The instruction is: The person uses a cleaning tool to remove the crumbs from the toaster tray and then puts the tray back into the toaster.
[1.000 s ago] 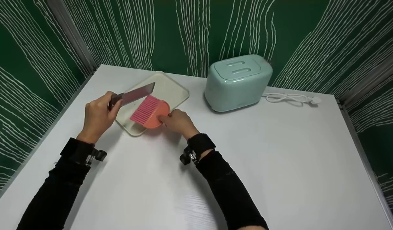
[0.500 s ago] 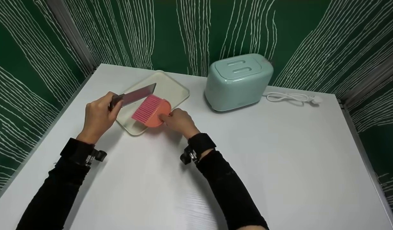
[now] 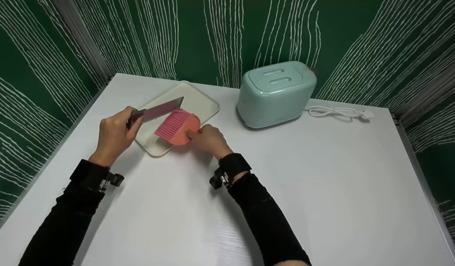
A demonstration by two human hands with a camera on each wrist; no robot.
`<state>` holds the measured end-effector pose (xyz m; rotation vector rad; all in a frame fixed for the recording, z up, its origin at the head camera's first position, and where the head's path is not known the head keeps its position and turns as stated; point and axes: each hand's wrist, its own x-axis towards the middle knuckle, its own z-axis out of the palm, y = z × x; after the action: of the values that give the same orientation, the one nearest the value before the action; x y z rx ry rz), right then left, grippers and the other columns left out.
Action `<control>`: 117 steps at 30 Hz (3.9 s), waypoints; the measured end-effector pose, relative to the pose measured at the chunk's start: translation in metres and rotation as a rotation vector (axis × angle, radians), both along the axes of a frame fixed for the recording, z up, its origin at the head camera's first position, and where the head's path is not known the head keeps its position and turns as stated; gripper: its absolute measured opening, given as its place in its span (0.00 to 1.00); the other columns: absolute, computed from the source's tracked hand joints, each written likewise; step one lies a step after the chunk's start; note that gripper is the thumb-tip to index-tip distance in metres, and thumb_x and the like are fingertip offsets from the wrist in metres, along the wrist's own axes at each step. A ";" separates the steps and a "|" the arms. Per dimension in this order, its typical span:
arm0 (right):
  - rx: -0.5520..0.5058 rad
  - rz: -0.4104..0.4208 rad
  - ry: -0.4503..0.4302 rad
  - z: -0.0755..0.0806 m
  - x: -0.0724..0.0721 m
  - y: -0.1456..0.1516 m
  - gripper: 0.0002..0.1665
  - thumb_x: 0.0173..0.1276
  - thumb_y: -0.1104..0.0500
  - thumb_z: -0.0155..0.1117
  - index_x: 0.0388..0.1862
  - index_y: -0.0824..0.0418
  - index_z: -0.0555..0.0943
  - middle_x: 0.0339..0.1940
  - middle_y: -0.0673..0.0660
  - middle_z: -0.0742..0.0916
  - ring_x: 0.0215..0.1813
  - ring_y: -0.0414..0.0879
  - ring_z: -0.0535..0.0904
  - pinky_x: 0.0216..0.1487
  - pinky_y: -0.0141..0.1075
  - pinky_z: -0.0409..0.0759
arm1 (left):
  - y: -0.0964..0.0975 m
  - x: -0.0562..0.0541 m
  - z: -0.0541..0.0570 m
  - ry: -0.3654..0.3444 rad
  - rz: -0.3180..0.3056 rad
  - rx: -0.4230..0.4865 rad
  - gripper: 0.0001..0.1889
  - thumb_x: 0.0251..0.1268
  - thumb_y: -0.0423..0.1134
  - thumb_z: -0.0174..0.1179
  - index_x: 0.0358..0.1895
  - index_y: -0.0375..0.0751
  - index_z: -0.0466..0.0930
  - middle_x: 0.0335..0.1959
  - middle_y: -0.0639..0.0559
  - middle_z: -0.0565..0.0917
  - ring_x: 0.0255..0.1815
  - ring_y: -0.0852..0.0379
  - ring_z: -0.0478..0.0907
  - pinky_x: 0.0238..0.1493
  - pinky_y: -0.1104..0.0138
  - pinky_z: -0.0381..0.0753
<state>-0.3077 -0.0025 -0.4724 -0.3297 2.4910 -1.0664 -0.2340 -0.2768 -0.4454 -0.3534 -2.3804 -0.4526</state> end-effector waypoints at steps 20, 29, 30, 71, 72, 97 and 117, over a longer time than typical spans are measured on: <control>-0.017 -0.036 -0.058 0.002 0.001 0.006 0.31 0.80 0.37 0.60 0.21 0.54 0.76 0.17 0.44 0.69 0.25 0.42 0.62 0.27 0.36 0.58 | -0.001 0.000 0.002 0.015 0.011 -0.022 0.08 0.79 0.38 0.65 0.44 0.35 0.80 0.34 0.43 0.90 0.22 0.47 0.84 0.23 0.52 0.84; -0.003 -0.031 -0.040 0.005 0.002 0.005 0.31 0.80 0.36 0.59 0.29 0.60 0.82 0.18 0.44 0.71 0.25 0.42 0.64 0.27 0.35 0.60 | -0.004 -0.001 0.001 -0.002 0.034 -0.026 0.08 0.79 0.38 0.65 0.45 0.35 0.81 0.35 0.42 0.90 0.24 0.44 0.86 0.24 0.50 0.85; -0.007 -0.029 -0.037 0.005 0.003 0.004 0.31 0.80 0.36 0.59 0.29 0.61 0.83 0.18 0.44 0.71 0.25 0.42 0.64 0.27 0.35 0.60 | -0.005 -0.001 0.001 -0.006 0.037 -0.025 0.08 0.79 0.38 0.64 0.45 0.35 0.80 0.35 0.41 0.90 0.24 0.44 0.87 0.24 0.50 0.85; -0.029 -0.010 -0.074 0.003 0.006 -0.003 0.31 0.79 0.36 0.60 0.26 0.59 0.80 0.17 0.43 0.70 0.24 0.41 0.63 0.25 0.34 0.58 | -0.003 -0.001 -0.003 0.066 -0.014 -0.028 0.07 0.77 0.36 0.66 0.43 0.36 0.80 0.30 0.44 0.87 0.18 0.51 0.76 0.18 0.53 0.80; -0.029 -0.007 -0.074 0.003 0.006 -0.003 0.31 0.79 0.37 0.60 0.26 0.59 0.80 0.17 0.43 0.70 0.24 0.40 0.63 0.25 0.34 0.58 | -0.003 -0.001 -0.003 0.068 -0.016 -0.024 0.07 0.77 0.36 0.66 0.42 0.36 0.79 0.30 0.44 0.87 0.18 0.51 0.76 0.18 0.53 0.80; -0.012 0.053 -0.020 0.011 0.014 -0.010 0.32 0.78 0.36 0.61 0.29 0.63 0.83 0.16 0.43 0.73 0.24 0.39 0.65 0.26 0.34 0.61 | -0.006 -0.004 -0.006 0.061 0.029 -0.016 0.06 0.79 0.35 0.64 0.42 0.35 0.80 0.31 0.43 0.88 0.19 0.49 0.83 0.20 0.53 0.84; -0.093 0.124 -0.013 0.011 0.022 -0.016 0.31 0.78 0.38 0.62 0.25 0.63 0.81 0.15 0.43 0.72 0.22 0.38 0.64 0.25 0.33 0.58 | -0.004 -0.002 -0.006 0.048 0.019 -0.021 0.07 0.79 0.36 0.64 0.43 0.36 0.80 0.30 0.43 0.88 0.17 0.49 0.81 0.19 0.54 0.82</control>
<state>-0.2854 -0.0189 -0.4610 -0.4957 2.3800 -1.1314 -0.2359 -0.2811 -0.4514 -0.3474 -2.3417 -0.4065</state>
